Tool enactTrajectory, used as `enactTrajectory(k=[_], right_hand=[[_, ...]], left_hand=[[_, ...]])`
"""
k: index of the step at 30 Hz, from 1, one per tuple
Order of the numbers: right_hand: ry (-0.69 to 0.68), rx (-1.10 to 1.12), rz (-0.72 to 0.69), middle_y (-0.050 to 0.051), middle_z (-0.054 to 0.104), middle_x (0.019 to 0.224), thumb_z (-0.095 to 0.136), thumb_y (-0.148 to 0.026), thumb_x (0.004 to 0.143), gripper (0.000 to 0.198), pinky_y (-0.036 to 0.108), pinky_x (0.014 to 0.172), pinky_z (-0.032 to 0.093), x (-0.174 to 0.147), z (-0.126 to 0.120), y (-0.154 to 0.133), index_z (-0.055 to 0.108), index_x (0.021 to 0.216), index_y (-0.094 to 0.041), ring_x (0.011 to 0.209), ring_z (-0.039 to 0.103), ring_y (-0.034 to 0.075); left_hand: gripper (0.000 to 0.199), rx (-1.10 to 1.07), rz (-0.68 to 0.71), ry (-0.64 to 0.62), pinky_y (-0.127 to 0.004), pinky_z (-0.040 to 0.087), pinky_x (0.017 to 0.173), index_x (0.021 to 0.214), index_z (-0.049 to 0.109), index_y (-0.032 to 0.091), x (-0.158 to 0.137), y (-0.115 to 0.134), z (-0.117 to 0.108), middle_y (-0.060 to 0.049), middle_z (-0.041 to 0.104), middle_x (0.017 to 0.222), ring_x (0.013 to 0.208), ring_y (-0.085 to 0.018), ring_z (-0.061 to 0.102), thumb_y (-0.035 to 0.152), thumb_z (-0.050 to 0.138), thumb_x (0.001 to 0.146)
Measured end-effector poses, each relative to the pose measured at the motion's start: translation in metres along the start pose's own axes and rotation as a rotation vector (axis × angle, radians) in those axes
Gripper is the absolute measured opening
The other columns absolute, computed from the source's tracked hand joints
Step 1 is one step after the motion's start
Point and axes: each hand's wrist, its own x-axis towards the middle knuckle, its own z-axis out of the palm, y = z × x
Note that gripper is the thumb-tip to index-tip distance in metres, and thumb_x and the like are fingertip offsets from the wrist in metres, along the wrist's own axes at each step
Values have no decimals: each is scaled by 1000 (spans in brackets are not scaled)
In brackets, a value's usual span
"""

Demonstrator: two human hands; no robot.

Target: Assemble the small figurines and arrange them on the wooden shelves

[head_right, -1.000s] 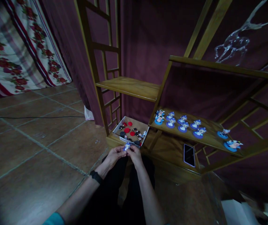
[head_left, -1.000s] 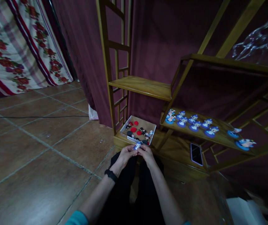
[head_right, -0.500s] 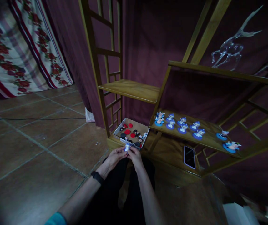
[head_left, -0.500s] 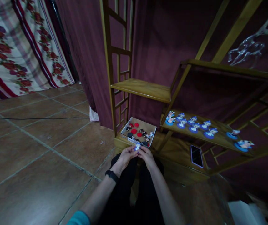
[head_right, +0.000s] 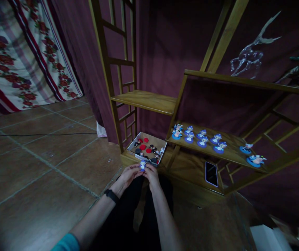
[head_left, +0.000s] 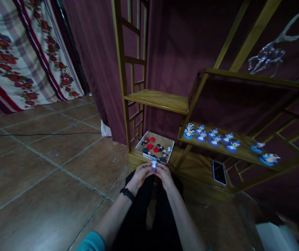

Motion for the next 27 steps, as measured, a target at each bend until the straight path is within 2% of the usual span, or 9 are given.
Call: enactTrajectory(k=[7, 12, 20, 27], right_hand=[[13, -6, -6, 3, 69, 82, 71, -31, 56, 34, 32, 72, 51, -3, 1, -4, 66, 86, -19, 74, 64, 17], [41, -20, -3, 2, 68, 81, 70, -31, 54, 37, 30, 69, 50, -4, 5, -7, 65, 89, -19, 72, 63, 16], [112, -15, -77, 2, 67, 85, 69, -28, 55, 33, 32, 68, 50, -5, 8, -2, 65, 87, -20, 76, 62, 18], [-27, -53, -187, 5, 68, 92, 68, -28, 60, 36, 34, 75, 47, -9, 3, -5, 65, 94, -19, 84, 61, 21]], left_hand=[[26, -50, -13, 11, -26, 54, 69, 85, 65, 9, 4, -3, -1, -9, 69, 78, 70, -16, 66, 2, 71, 60], [22, -50, -37, 9, -25, 53, 71, 87, 65, 9, 6, -4, -3, -10, 69, 80, 72, -16, 66, 4, 67, 65], [16, -45, -16, -25, -26, 52, 73, 84, 65, 9, 3, -5, -5, -9, 68, 78, 71, -15, 65, 6, 65, 68], [31, -62, 53, -64, -29, 50, 76, 90, 65, 15, -3, -3, -7, -5, 69, 83, 75, -14, 64, 2, 68, 62]])
